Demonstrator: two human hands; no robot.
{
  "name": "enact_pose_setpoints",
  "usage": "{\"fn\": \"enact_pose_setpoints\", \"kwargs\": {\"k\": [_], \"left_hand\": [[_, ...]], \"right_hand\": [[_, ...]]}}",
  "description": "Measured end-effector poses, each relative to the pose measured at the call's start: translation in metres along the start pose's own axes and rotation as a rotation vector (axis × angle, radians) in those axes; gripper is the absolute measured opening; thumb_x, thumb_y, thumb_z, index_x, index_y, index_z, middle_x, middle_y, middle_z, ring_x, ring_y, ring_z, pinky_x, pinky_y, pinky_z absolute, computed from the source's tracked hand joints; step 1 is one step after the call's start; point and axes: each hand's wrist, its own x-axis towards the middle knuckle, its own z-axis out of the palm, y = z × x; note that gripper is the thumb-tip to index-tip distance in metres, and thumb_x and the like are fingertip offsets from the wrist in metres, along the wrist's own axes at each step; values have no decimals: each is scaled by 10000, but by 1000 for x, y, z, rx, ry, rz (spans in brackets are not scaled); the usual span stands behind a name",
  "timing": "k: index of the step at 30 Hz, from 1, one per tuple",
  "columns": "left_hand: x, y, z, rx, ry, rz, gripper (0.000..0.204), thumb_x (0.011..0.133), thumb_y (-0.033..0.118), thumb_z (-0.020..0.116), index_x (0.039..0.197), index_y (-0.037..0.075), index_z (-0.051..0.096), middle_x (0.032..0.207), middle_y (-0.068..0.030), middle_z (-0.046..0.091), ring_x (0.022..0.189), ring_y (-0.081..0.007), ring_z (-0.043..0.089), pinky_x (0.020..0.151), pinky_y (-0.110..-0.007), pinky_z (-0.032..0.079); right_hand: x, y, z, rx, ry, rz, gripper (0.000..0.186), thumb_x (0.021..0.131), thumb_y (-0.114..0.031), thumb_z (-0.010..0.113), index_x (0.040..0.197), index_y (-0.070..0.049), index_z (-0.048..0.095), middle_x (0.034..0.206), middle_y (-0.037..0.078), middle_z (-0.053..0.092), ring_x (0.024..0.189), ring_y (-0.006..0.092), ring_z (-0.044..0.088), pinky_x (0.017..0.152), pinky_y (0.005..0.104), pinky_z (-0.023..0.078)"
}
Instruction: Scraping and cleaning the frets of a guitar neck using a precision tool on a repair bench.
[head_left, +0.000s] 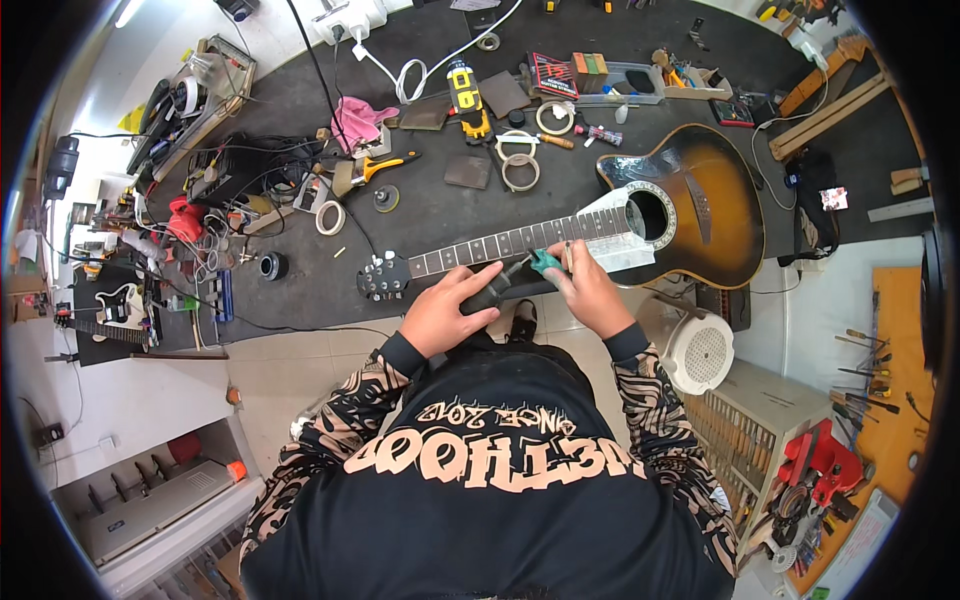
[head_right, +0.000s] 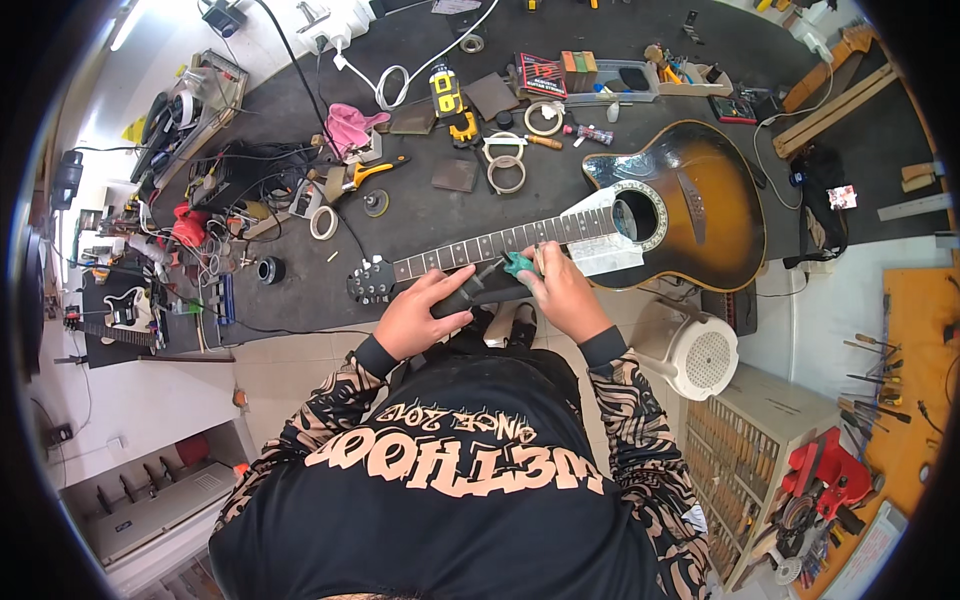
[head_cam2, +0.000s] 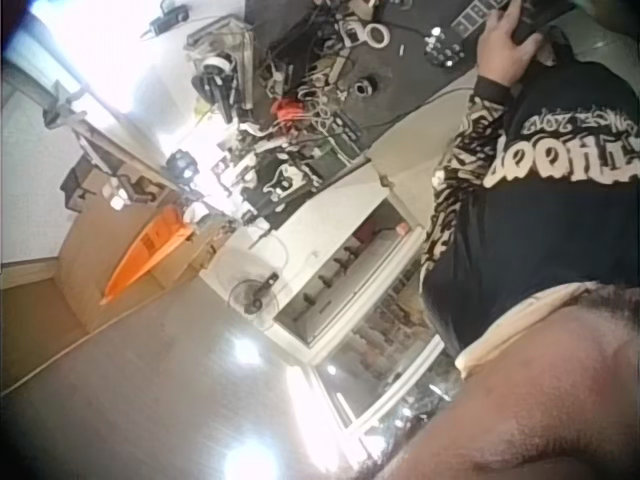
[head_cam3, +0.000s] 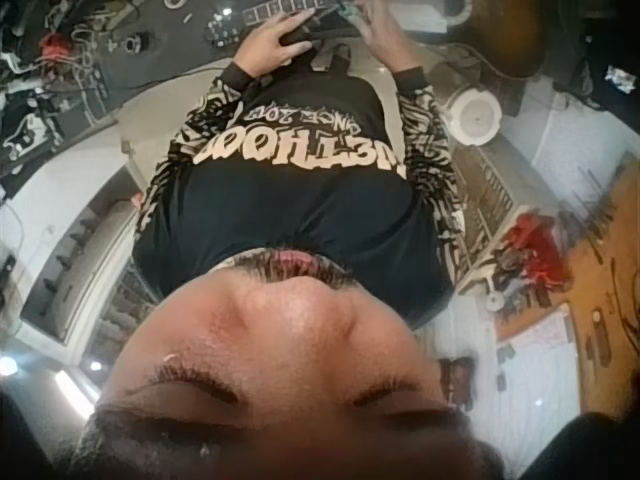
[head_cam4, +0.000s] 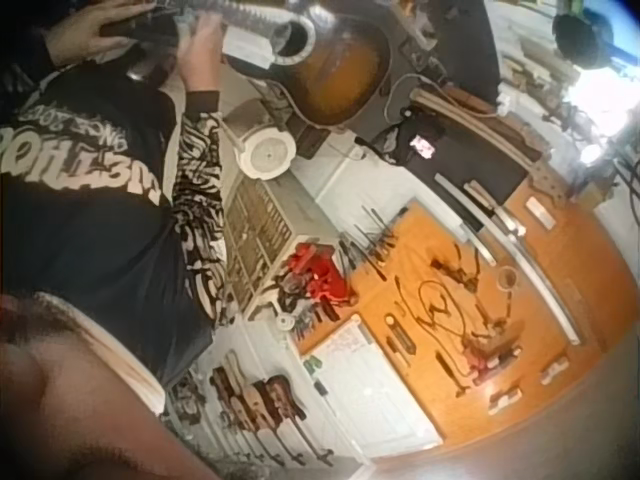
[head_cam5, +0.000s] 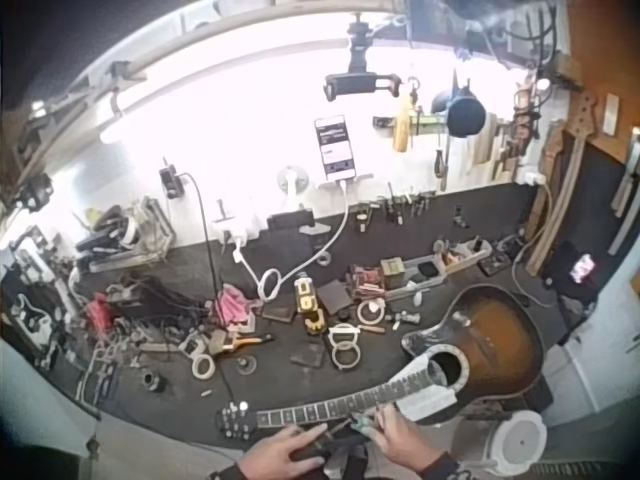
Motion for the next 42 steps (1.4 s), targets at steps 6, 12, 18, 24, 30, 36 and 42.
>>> {"fn": "enact_pose_setpoints", "kwargs": {"k": [6, 12, 18, 24, 30, 36, 42], "left_hand": [[-6, -3, 7, 49, 96, -22, 792, 1002, 384, 859, 1741, 325, 581, 1256, -123, 699, 1078, -388, 764, 942, -481, 628], [-7, -1, 6, 77, 54, -78, 805, 1001, 335, 889, 1743, 277, 584, 1280, -144, 700, 1107, -394, 754, 980, -458, 619], [-7, -15, -3, 42, 146, -104, 812, 994, 307, 891, 1742, 237, 584, 1248, -187, 689, 1138, -426, 728, 1010, -469, 594], [-3, -29, -13, -8, 158, -157, 824, 976, 293, 894, 1738, 226, 590, 1276, -190, 710, 1163, -401, 736, 1050, -458, 590], [2, -45, -37, 20, 118, -196, 797, 990, 313, 877, 1729, 210, 597, 1247, -188, 709, 1138, -408, 743, 1027, -456, 597], [24, -107, -52, -283, 116, -125, 845, 980, 242, 913, 1740, 99, 574, 1389, -148, 771, 1226, -263, 757, 1089, -382, 584], [57, -112, -108, -898, -29, -408, 853, 1036, 131, 878, 1786, 49, 479, 1318, -96, 753, 1019, -167, 757, 849, -348, 653]], "right_hand": [[5, -1, 2, -20, -33, -9, 314, 1088, -80, 779, 1258, 17, 534, 1081, 213, 734, 1049, 451, 748, 919, 533, 571], [4, -2, 1, 63, -46, 65, 303, 1103, -141, 779, 1239, 11, 556, 1134, 239, 757, 1073, 485, 742, 934, 543, 580], [-22, 71, -25, -540, 266, 88, 305, 1048, -156, 808, 1178, -11, 572, 1066, 216, 721, 1031, 479, 710, 917, 581, 535], [-33, 108, -48, -797, 392, 108, 314, 1025, -147, 816, 1129, -27, 546, 1054, 206, 647, 1064, 443, 661, 902, 552, 504], [-23, 72, -33, -806, 591, 126, 272, 1104, -241, 747, 1090, -41, 564, 1057, 190, 650, 1062, 436, 658, 941, 570, 476], [-25, 27, 32, -594, 392, 216, 229, 1164, -258, 665, 1072, -60, 595, 954, 168, 700, 945, 426, 693, 869, 563, 454], [-14, -6, 126, -338, 255, 422, 210, 1162, -244, 677, 1113, -56, 597, 898, 190, 788, 889, 456, 758, 848, 581, 524]]}}
